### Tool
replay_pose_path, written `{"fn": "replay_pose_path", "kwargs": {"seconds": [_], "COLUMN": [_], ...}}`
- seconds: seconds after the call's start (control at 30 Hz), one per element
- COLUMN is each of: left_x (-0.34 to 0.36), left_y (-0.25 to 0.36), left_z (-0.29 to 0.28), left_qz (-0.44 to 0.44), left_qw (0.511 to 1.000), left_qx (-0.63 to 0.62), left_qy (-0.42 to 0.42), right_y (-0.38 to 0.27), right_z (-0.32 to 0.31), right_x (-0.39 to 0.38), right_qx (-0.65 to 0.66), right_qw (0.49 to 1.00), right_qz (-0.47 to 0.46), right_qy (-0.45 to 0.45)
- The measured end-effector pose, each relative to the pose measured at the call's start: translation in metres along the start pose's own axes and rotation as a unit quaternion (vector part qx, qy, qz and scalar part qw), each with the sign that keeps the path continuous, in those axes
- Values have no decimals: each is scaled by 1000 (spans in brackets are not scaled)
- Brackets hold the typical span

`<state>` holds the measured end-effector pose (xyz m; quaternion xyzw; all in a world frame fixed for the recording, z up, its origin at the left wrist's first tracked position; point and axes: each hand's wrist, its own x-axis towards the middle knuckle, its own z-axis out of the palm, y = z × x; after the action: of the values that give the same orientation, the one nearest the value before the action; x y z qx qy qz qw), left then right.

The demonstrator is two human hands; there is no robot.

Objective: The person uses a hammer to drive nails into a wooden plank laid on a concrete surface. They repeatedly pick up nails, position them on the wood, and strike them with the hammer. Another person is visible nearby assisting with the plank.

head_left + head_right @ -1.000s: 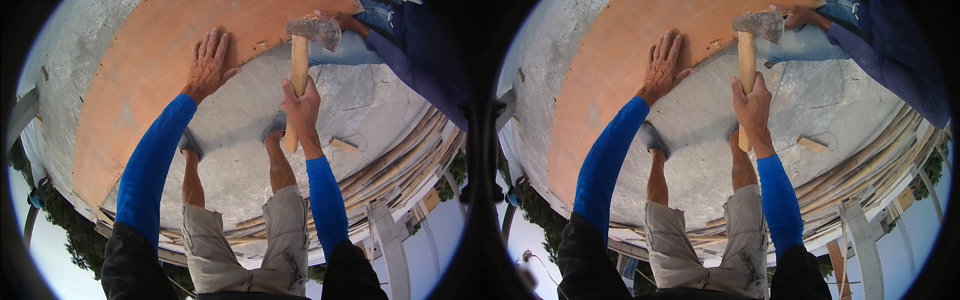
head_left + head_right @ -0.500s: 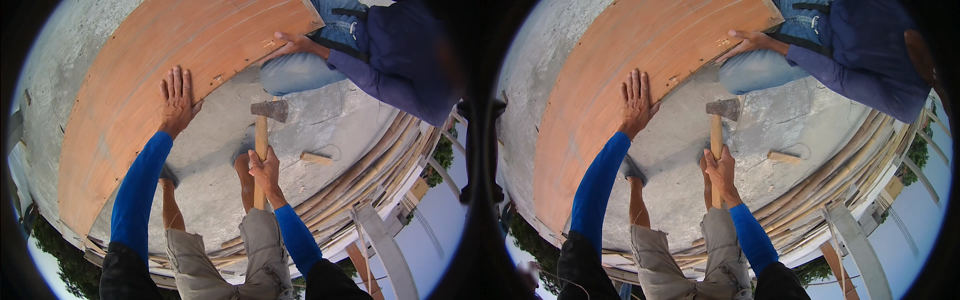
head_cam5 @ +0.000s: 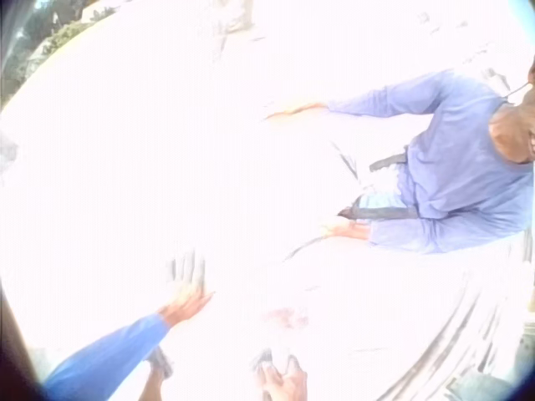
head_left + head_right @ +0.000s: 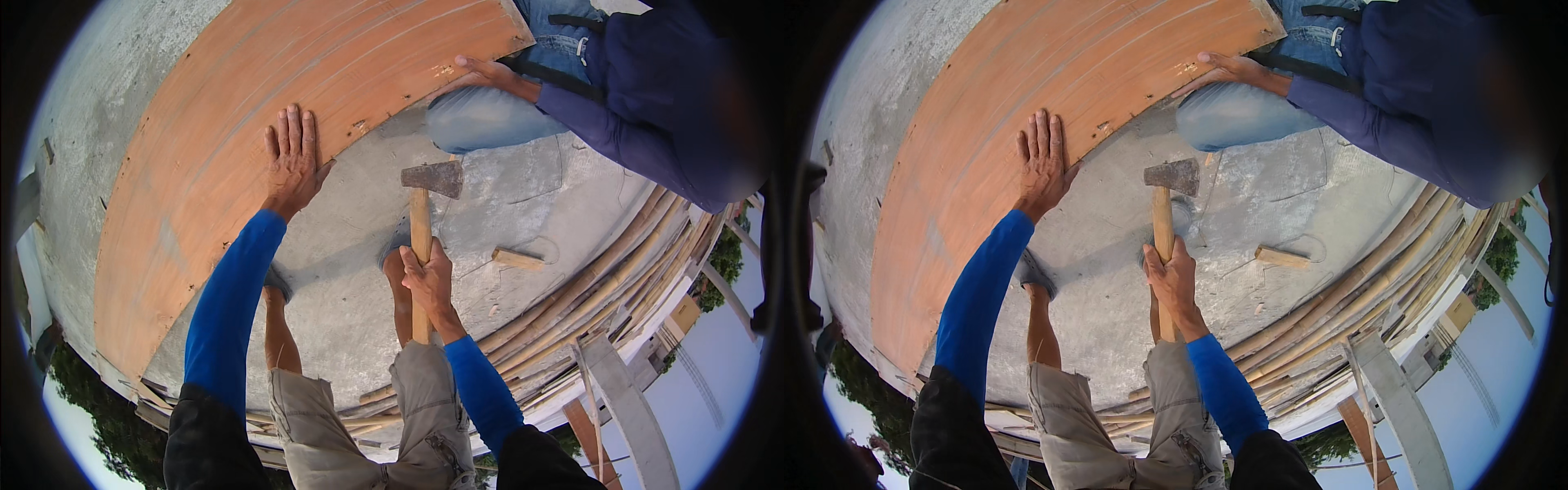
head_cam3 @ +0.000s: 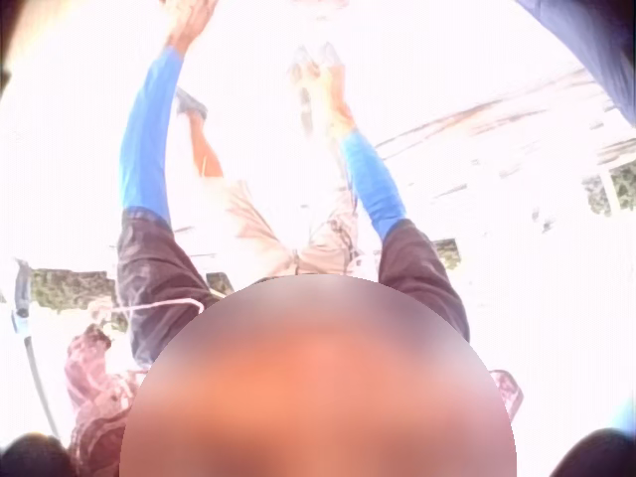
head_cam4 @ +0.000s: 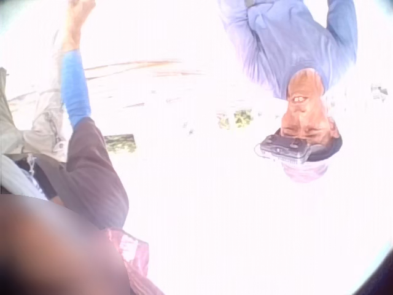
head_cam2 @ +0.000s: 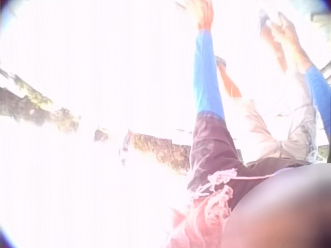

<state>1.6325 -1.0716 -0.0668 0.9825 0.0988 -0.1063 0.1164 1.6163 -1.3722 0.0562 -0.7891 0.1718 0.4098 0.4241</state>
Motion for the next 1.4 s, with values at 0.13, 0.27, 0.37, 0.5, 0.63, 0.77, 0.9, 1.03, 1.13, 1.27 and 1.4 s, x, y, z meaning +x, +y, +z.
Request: {"fn": "replay_pose_path", "kwargs": {"seconds": [0.13,0.27,0.37,0.5,0.63,0.77,0.9,1.03,1.13,1.27,1.4], "left_x": [0,-2,-3,-3,-3,-2,-1,-2,0,-1,-7], "left_y": [-3,-6,-9,-11,-11,-12,-12,-14,-12,-14,-15], "left_z": [6,12,15,18,20,22,25,27,27,24,21], "left_qz": [1,9,30,51,61,74,68,85,90,87,88], "left_qw": [1000,1000,998,997,996,995,997,994,993,995,992], "left_qx": [-4,-28,-47,-45,-45,-47,-39,-49,-47,-24,-5], "left_qy": [-8,6,35,45,43,54,28,49,52,40,87], "right_y": [-7,-16,-26,-35,-34,-30,-32,-36,-38,-34,-25], "right_z": [-3,5,18,39,56,67,78,92,97,106,109], "right_x": [13,32,48,62,58,50,43,36,42,27,-4], "right_qx": [-14,7,9,-38,-23,-27,-11,62,29,80,83], "right_qw": [999,995,990,980,990,976,979,977,980,983,989], "right_qz": [-44,-97,-135,-180,-124,-190,-167,-158,-156,-105,-65], "right_qy": [10,33,49,72,58,100,115,131,122,126,108]}}
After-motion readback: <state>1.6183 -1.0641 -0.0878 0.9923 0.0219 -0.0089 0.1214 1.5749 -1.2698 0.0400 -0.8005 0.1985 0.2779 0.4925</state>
